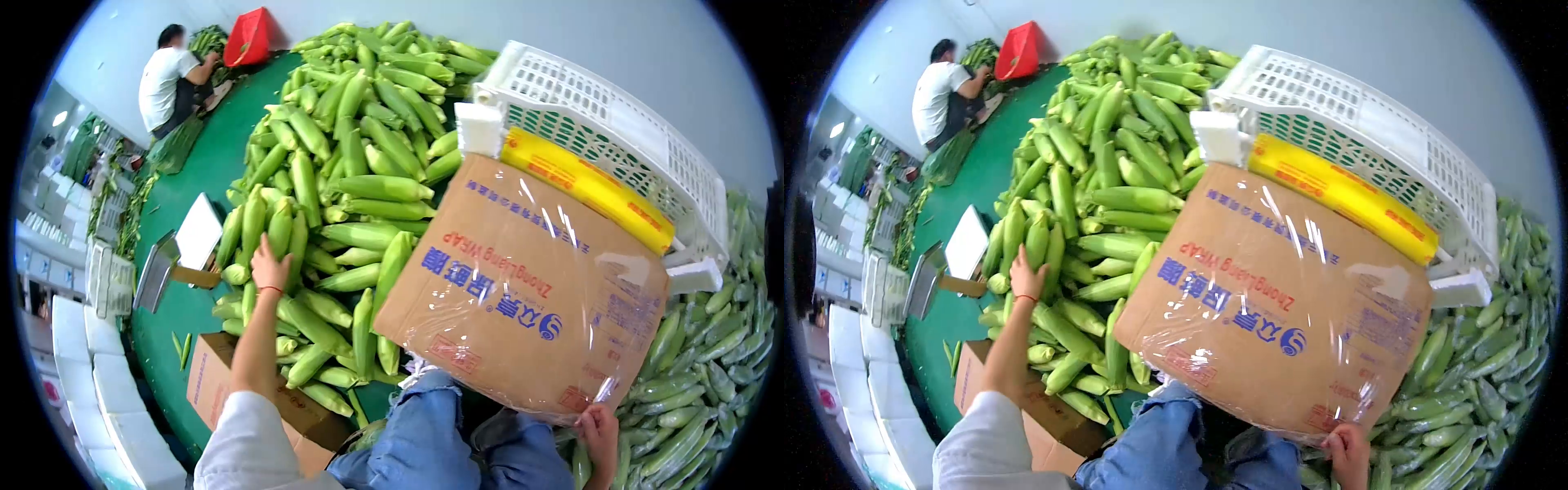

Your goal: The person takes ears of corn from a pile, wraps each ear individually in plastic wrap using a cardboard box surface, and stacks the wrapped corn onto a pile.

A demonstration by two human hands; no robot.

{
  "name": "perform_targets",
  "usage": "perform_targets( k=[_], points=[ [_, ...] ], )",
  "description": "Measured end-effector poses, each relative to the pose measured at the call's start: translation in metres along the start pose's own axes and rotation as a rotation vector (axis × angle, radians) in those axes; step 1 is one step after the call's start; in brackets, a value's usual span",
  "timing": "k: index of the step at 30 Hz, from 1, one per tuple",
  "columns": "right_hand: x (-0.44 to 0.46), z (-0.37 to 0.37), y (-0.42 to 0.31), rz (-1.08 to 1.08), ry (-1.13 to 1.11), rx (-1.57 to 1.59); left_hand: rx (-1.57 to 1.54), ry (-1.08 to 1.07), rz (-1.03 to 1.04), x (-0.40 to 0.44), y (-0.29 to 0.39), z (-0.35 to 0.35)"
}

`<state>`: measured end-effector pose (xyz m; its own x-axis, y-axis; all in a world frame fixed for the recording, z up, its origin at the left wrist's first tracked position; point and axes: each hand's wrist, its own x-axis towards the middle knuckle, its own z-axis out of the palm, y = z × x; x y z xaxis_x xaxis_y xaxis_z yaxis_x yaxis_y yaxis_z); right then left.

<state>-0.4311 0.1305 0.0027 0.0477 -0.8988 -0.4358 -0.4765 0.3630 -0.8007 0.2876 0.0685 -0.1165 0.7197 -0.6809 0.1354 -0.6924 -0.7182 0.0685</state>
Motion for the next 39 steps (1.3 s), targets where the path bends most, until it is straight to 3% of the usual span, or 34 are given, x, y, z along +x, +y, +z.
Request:
perform_targets(
  k=[1, 3, 4, 5, 6, 9, 11, 13, 15, 16, 17, 19, 20, 22, 23, 25, 28, 29, 30, 31, 32, 33, 36, 39],
  points=[
    [0.001, 0.003, -0.003, -0.019, 0.001, -0.022, 0.056, -0.096, -0.067, 0.014, -0.016, 0.012],
    [-0.005, 0.008, -0.018, 0.060, 0.043, -0.052, -0.028, 0.085, 0.105, 0.025, -0.038, 0.033],
    [-0.007, 0.006, -0.010, 0.030, 0.040, -0.146, -0.526, 0.036, 0.064, 0.008, -0.008, 0.007],
    [-0.007, 0.012, -0.018, -0.010, 0.098, -0.128, -0.730, -0.040, 0.090, -0.009, 0.021, -0.016],
    [-0.009, 0.016, -0.020, 0.036, 0.128, -0.123, -0.798, 0.019, 0.326, -0.021, 0.033, -0.019],
    [-0.010, 0.023, -0.024, 0.031, 0.167, -0.168, -0.641, -0.065, 0.676, -0.096, 0.135, -0.113],
    [-0.013, 0.028, -0.031, 0.016, 0.183, -0.309, -0.513, -0.084, 1.207, -0.135, 0.211, -0.170],
    [-0.016, 0.033, -0.038, 0.012, 0.209, -0.550, -0.430, 0.102, 1.528, -0.176, 0.260, -0.172],
    [-0.026, 0.032, -0.050, 0.049, 0.193, -0.319, -0.559, -0.051, 1.645, -0.208, 0.302, -0.172],
    [-0.031, 0.028, -0.054, 0.069, 0.181, -0.204, -0.566, -0.168, 1.667, -0.213, 0.311, -0.171],
    [-0.040, 0.022, -0.055, 0.044, 0.124, 0.287, -0.569, -0.288, 1.684, -0.217, 0.320, -0.169],
    [-0.024, 0.020, -0.074, -0.130, 0.290, 0.586, -0.579, -0.621, 1.657, -0.216, 0.331, -0.160],
    [-0.013, 0.027, -0.086, -0.203, 0.375, 0.742, -0.599, -0.583, 1.657, -0.222, 0.330, -0.159],
    [0.041, 0.044, -0.087, -0.531, 0.316, -0.197, -0.639, -0.425, 1.635, -0.222, 0.339, -0.158],
    [0.061, 0.047, -0.086, -0.606, 0.368, -0.370, -0.643, -0.127, 1.620, -0.227, 0.333, -0.156],
    [0.089, 0.054, -0.084, -0.739, 0.468, -0.706, -0.638, -0.135, 1.459, -0.239, 0.290, -0.151],
    [0.107, 0.047, -0.076, -0.705, 0.395, -0.678, -0.728, -0.172, 1.370, -0.215, 0.236, -0.112],
    [0.109, 0.047, -0.078, -0.740, 0.402, -0.677, -0.633, -0.256, 1.257, -0.202, 0.231, -0.117],
    [0.109, 0.048, -0.076, -0.763, 0.408, -0.663, -0.806, -0.339, 1.001, -0.186, 0.239, -0.128],
    [0.114, 0.047, -0.077, -0.803, 0.425, -0.654, -0.952, -0.598, 0.565, -0.166, 0.256, -0.137],
    [0.117, 0.046, -0.079, -0.836, 0.454, -0.644, -0.959, -0.363, 0.751, -0.145, 0.284, -0.151],
    [0.117, 0.047, -0.082, -0.834, 0.485, -0.630, -0.982, -0.279, 0.968, -0.125, 0.311, -0.157],
    [0.120, 0.050, -0.083, -0.769, 0.508, -0.596, -0.866, -0.133, 1.298, -0.151, 0.346, -0.195],
    [0.121, 0.050, -0.082, -0.758, 0.521, -0.591, -0.624, -0.187, 1.264, -0.202, 0.314, -0.186]
  ],
)
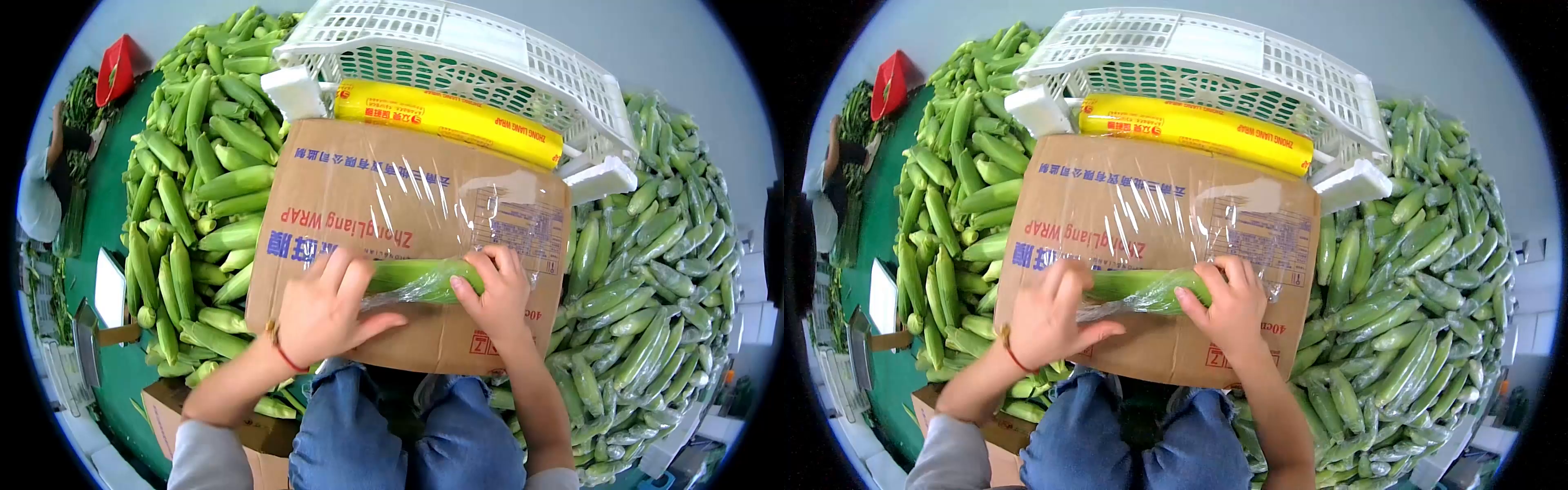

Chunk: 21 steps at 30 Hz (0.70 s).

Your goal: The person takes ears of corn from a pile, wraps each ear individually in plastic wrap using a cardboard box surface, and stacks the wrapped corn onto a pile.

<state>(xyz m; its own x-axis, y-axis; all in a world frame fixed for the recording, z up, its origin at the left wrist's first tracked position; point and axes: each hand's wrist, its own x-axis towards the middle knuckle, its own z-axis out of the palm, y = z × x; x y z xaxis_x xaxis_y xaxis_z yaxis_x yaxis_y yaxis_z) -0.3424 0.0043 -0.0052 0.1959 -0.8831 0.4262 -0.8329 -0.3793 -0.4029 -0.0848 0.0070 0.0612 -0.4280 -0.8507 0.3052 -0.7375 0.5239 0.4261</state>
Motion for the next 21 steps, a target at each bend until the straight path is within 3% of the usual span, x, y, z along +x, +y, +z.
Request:
perform_targets(
  k=[3, 4, 5, 6, 9, 11, 14, 15, 17, 19, 21],
  points=[
    [0.002, -0.001, -0.005, 0.034, 0.003, -0.016, 0.075, -0.165, -0.119, -0.057, -0.029, 0.016],
    [0.002, 0.001, -0.004, 0.032, 0.000, -0.023, -0.024, -0.156, -0.051, -0.062, -0.038, 0.008],
    [0.001, 0.001, -0.003, 0.022, -0.012, -0.014, -0.119, -0.138, 0.016, -0.056, -0.044, -0.003],
    [0.001, 0.001, -0.002, 0.004, -0.016, -0.004, -0.208, -0.076, -0.044, -0.043, -0.048, -0.010],
    [0.006, 0.002, 0.000, -0.034, -0.013, 0.032, 0.039, 0.070, 0.082, 0.030, -0.055, -0.020],
    [0.008, 0.003, 0.001, -0.040, 0.000, 0.061, 0.090, -0.259, -0.015, 0.059, -0.070, 0.030],
    [0.009, 0.002, 0.001, 0.053, -0.034, 0.076, 0.224, -0.318, 0.023, 0.056, -0.034, 0.062],
    [0.008, -0.004, -0.006, 0.150, -0.203, 0.003, 0.192, -0.282, -0.018, 0.043, -0.013, 0.055],
    [0.005, -0.023, -0.026, 0.327, -0.539, -0.135, 0.019, -0.607, -0.174, 0.014, 0.017, 0.028],
    [-0.009, -0.027, -0.031, 0.315, -0.478, 0.051, 0.061, -0.299, 0.068, -0.031, 0.025, 0.030],
    [-0.018, -0.032, -0.041, 0.306, -0.389, 0.123, 0.054, -0.335, -0.032, -0.037, 0.029, 0.034]
  ],
)
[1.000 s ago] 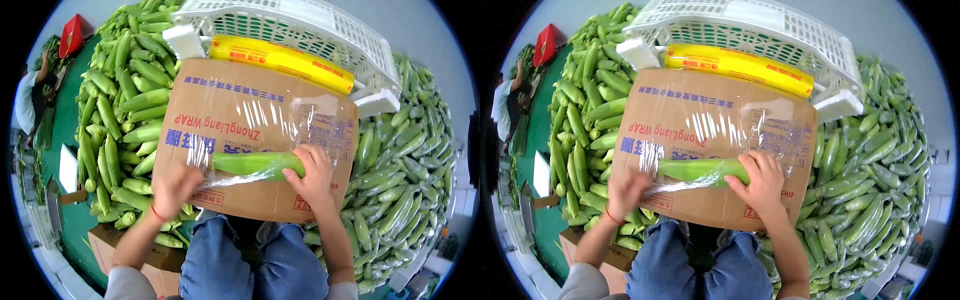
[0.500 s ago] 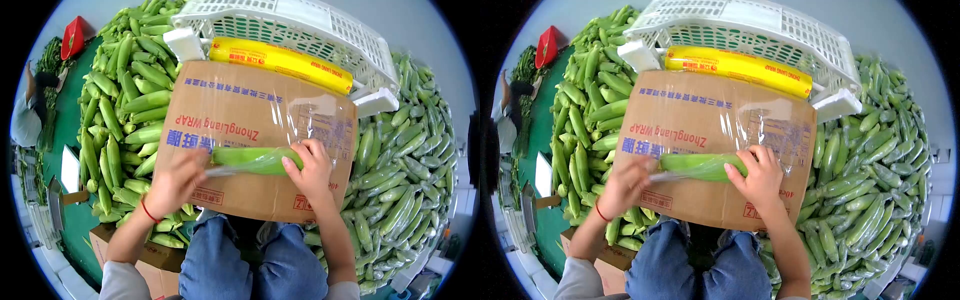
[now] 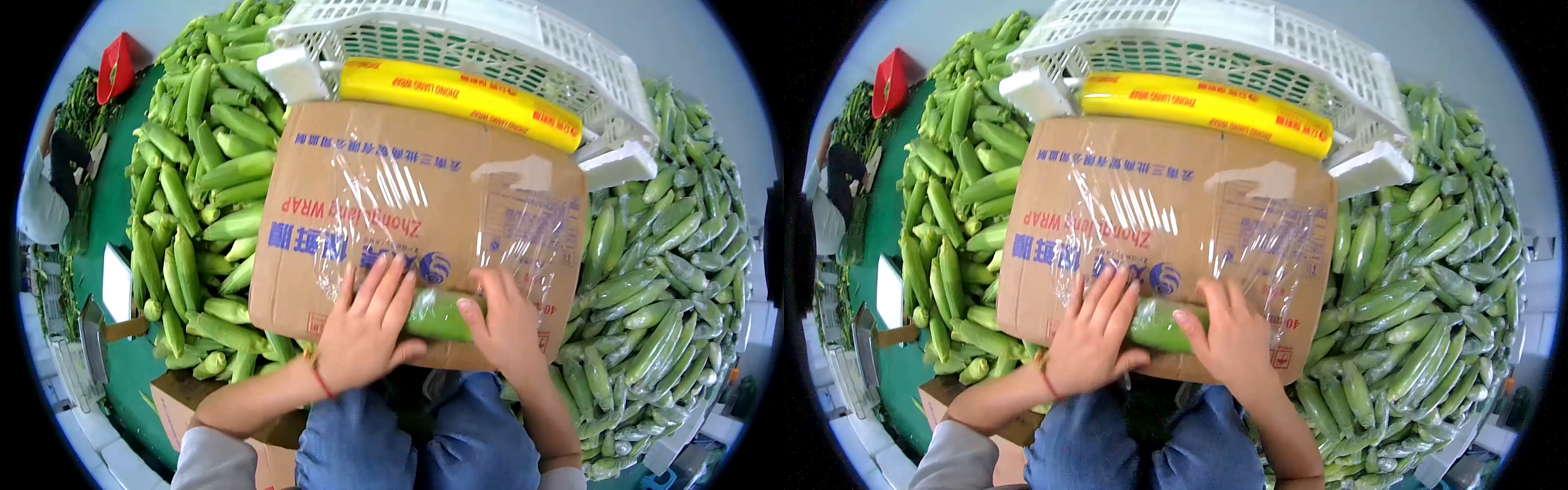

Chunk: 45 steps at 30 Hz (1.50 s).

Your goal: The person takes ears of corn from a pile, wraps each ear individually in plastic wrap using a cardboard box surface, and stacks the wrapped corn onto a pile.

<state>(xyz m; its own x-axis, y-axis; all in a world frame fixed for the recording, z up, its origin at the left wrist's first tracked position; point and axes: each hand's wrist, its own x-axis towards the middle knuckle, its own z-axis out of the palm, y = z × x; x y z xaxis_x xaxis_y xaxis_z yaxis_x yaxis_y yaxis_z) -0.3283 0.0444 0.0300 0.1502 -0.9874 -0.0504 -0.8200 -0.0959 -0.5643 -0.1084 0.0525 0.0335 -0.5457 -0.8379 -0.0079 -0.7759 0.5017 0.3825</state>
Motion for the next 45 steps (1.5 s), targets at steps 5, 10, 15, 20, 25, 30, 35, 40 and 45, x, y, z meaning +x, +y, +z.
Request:
perform_targets(
  k=[5, 10, 15, 20, 25, 30, 35, 40, 45],
  points=[
    [0.032, -0.003, 0.002, -0.531, 0.197, -0.465, 0.113, 0.393, -0.006, 0.090, -0.041, 0.012],
    [0.039, -0.012, 0.004, -0.424, -0.054, -0.354, -0.040, 0.346, 0.297, 0.061, -0.024, 0.006],
    [0.025, -0.013, -0.001, -0.522, -0.132, -0.263, 0.048, 0.154, 0.230, 0.017, -0.014, 0.014],
    [0.073, -0.010, 0.021, -0.746, 0.240, -0.472, 0.010, 0.269, 0.185, 0.148, -0.080, 0.006],
    [0.122, -0.003, 0.019, -0.555, 0.005, -0.459, 0.240, -0.238, 0.194, 0.210, -0.094, -0.002],
    [0.068, -0.015, 0.002, -0.481, -0.281, -0.245, 0.234, -0.361, 0.149, 0.207, -0.084, -0.014],
    [-0.015, -0.044, -0.003, -0.299, -0.872, -0.015, -0.115, -0.202, 0.176, 0.191, -0.095, -0.019],
    [-0.051, -0.037, 0.028, 0.453, -0.372, 0.783, -0.556, 0.314, 0.285, 0.099, -0.034, -0.020],
    [-0.021, -0.009, -0.009, 0.588, -1.137, 2.119, -1.207, 0.588, 0.158, 0.088, -0.001, -0.003]
  ],
)
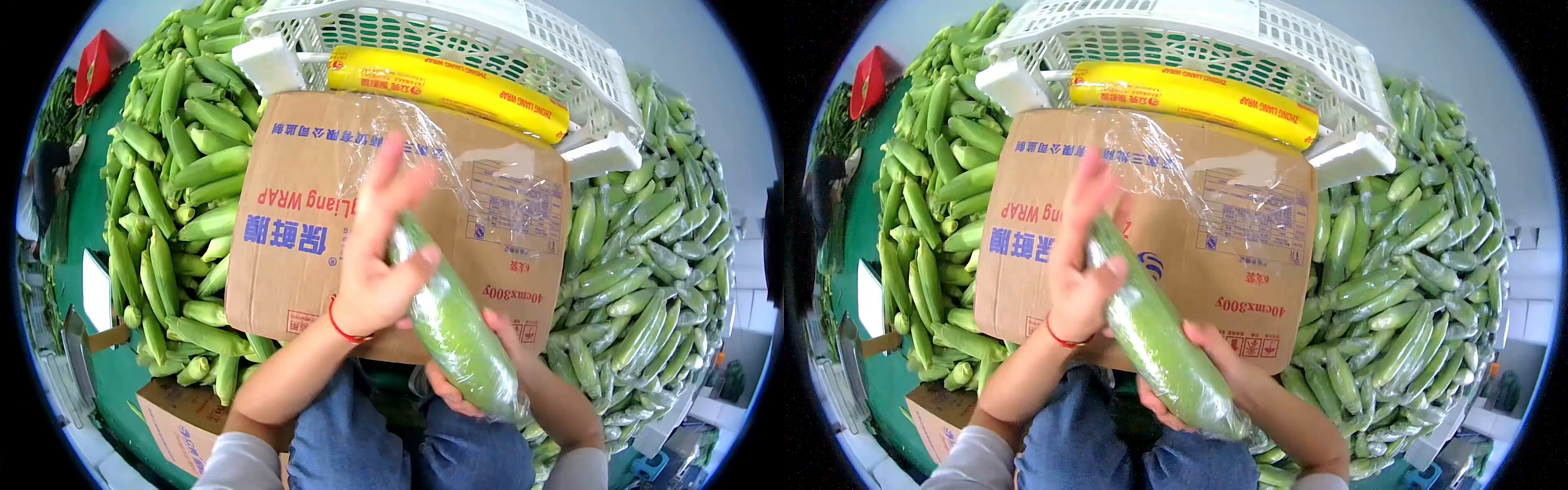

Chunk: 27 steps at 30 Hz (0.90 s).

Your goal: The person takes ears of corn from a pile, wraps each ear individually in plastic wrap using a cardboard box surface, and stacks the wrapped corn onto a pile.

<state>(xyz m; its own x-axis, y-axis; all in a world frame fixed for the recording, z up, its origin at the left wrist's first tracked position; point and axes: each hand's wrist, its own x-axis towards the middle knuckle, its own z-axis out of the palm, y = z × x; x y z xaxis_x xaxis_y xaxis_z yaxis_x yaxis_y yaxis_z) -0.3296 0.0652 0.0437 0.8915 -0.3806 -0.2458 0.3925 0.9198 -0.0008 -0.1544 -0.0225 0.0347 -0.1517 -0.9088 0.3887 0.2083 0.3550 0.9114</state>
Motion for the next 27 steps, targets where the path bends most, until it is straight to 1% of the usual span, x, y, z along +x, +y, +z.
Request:
perform_targets(
  k=[1, 3, 4, 5, 6, 7, 8, 9, 10, 11, 13, 15, 17, 18, 19, 20, 21, 22, 23, 25, 27],
  points=[
    [0.024, -0.025, 0.010, 0.005, -0.295, 0.172, -0.323, 0.163, -0.141, 0.004, 0.000, 0.005],
    [0.042, -0.035, 0.024, -0.001, -0.554, 0.319, -0.720, 0.153, -0.271, 0.000, 0.001, 0.000],
    [0.046, -0.034, 0.021, -0.011, -0.523, 0.271, -0.920, 0.141, -0.319, 0.002, 0.000, -0.004],
    [0.040, -0.026, 0.017, -0.057, -0.376, 0.170, -1.120, 0.129, -0.373, 0.005, -0.001, -0.005],
    [0.034, -0.018, 0.013, -0.087, -0.224, 0.057, -0.864, 0.285, -0.493, 0.007, 0.003, -0.004],
    [0.028, -0.010, 0.008, -0.098, -0.074, -0.055, -0.626, 0.316, -0.545, 0.005, 0.003, -0.006],
    [0.012, -0.009, 0.007, -0.199, 0.169, -0.307, -0.493, 0.341, -0.522, -0.001, -0.004, -0.015],
    [0.000, -0.006, 0.003, -0.296, 0.416, -0.567, -0.278, 0.341, -0.493, -0.006, -0.007, -0.026],
    [-0.007, 0.000, -0.002, -0.381, 0.608, -0.857, -0.206, 0.363, -0.480, -0.017, -0.014, -0.034],
    [-0.016, 0.005, -0.007, -0.549, 0.682, -1.231, -0.064, 0.352, -0.447, -0.027, -0.018, -0.037],
    [-0.035, 0.011, -0.021, -0.890, 0.797, -1.988, 0.049, 0.288, -0.511, -0.055, -0.022, -0.050],
    [-0.051, 0.010, -0.033, -1.368, 0.816, -1.942, -0.165, 0.225, -0.673, -0.084, -0.021, -0.049],
    [-0.037, 0.014, -0.056, -1.647, 0.600, -1.516, -0.422, -0.229, -1.103, -0.096, 0.005, -0.051],
    [-0.026, 0.019, -0.065, -1.652, 0.532, -1.329, -0.376, -0.295, -1.259, -0.092, 0.019, -0.042],
    [-0.013, 0.023, -0.070, -1.568, 0.472, -1.164, -0.330, -0.375, -1.414, -0.090, 0.027, -0.029],
    [-0.001, 0.027, -0.070, -1.477, 0.430, -1.052, -0.498, -0.373, -1.548, -0.100, 0.018, -0.029],
    [0.009, 0.030, -0.065, -1.398, 0.397, -1.007, -0.518, -0.479, -1.439, -0.105, 0.008, -0.037],
    [0.016, 0.032, -0.060, -1.345, 0.376, -1.032, -0.538, -0.571, -1.324, -0.110, -0.003, -0.044],
    [0.020, 0.035, -0.053, -1.325, 0.353, -1.133, -0.485, -0.557, -1.184, -0.103, -0.002, -0.042],
    [0.013, 0.039, -0.037, -1.288, 0.332, -1.368, -0.159, -0.367, -0.809, -0.086, 0.017, -0.022],
    [-0.029, 0.035, -0.017, -1.270, 0.653, -1.415, 0.037, -0.311, -0.529, -0.072, 0.035, -0.008]
  ],
)
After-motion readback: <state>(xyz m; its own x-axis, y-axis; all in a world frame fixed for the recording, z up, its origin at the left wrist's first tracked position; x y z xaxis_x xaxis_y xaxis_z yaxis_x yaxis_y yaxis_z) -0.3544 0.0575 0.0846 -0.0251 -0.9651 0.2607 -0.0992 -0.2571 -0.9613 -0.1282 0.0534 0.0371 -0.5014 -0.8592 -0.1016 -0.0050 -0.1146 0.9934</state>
